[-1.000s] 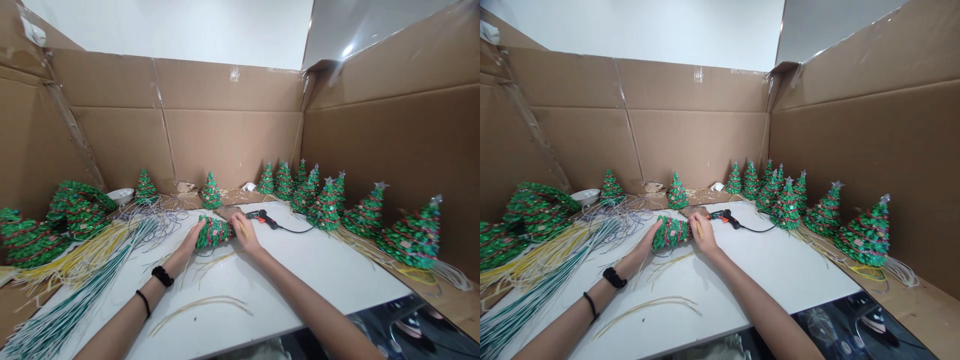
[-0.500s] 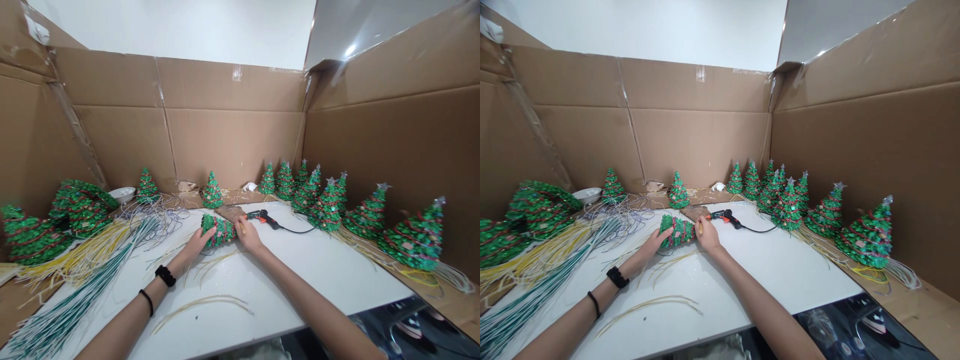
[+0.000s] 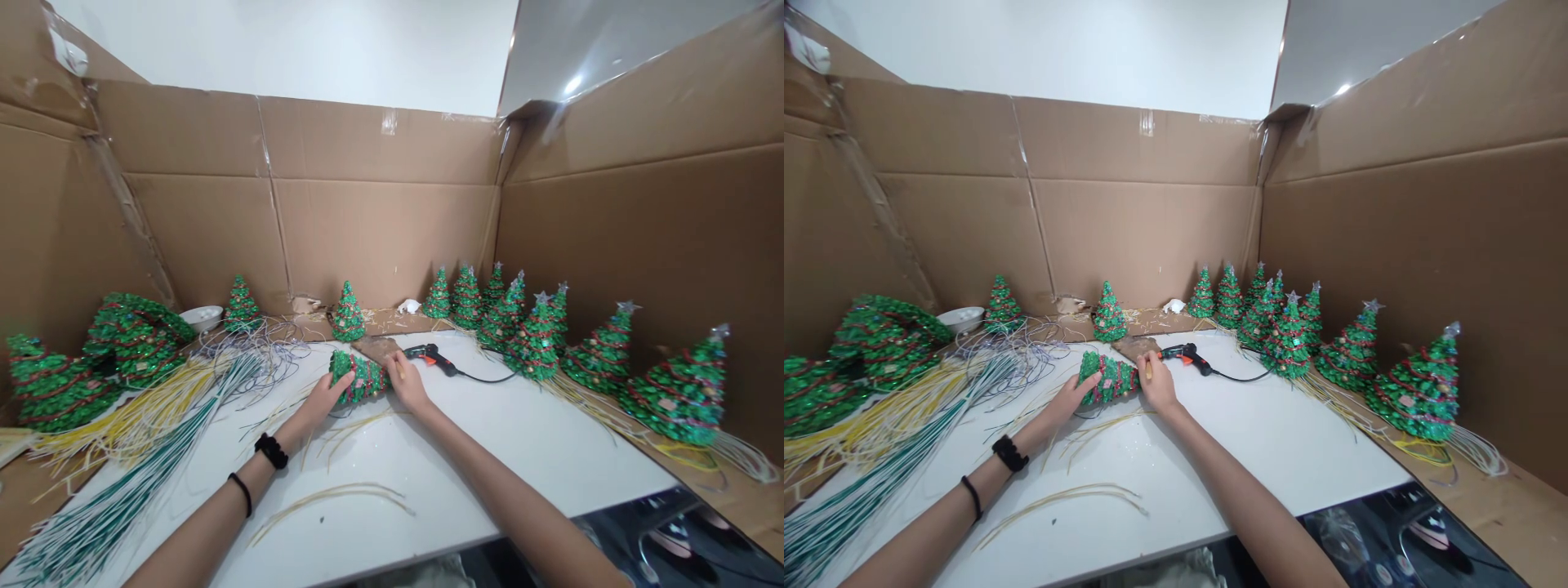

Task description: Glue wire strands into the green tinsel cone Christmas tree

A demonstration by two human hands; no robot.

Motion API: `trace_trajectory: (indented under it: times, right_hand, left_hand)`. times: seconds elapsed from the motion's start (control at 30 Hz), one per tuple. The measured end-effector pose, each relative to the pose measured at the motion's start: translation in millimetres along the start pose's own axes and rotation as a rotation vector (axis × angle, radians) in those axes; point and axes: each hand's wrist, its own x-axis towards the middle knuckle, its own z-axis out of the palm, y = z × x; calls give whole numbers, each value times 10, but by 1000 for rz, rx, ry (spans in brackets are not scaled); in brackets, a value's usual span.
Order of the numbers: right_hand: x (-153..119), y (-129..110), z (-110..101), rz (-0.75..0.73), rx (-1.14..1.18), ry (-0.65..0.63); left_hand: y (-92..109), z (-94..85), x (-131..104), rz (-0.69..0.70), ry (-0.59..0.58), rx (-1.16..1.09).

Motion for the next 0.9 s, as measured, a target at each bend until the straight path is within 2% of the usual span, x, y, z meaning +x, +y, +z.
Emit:
trace_trajectory:
  times: [0.13,0.23,0.33,0.5,0.7,0.9]
  right_hand:
    - [16,-1,-4,64,232,49]
    - [25,18,6,94,287,50]
    - [3,31,31,41,192,32]
    - [-39,17,50,-54,-71,-81]
    - [-18,0,37,-44,-114,-119]
    - [-10,3,44,-60,-106,-104]
  left_hand:
    - [21,0,-9,-6,24,35]
    - [38,4,-20,-5,32,19]
    - [72,12,-40,7,41,-15]
    - [121,30,-71,13,67,-41]
    - [132,41,-87,19,51,-40]
    - [125,51,-89,33,59,-23]
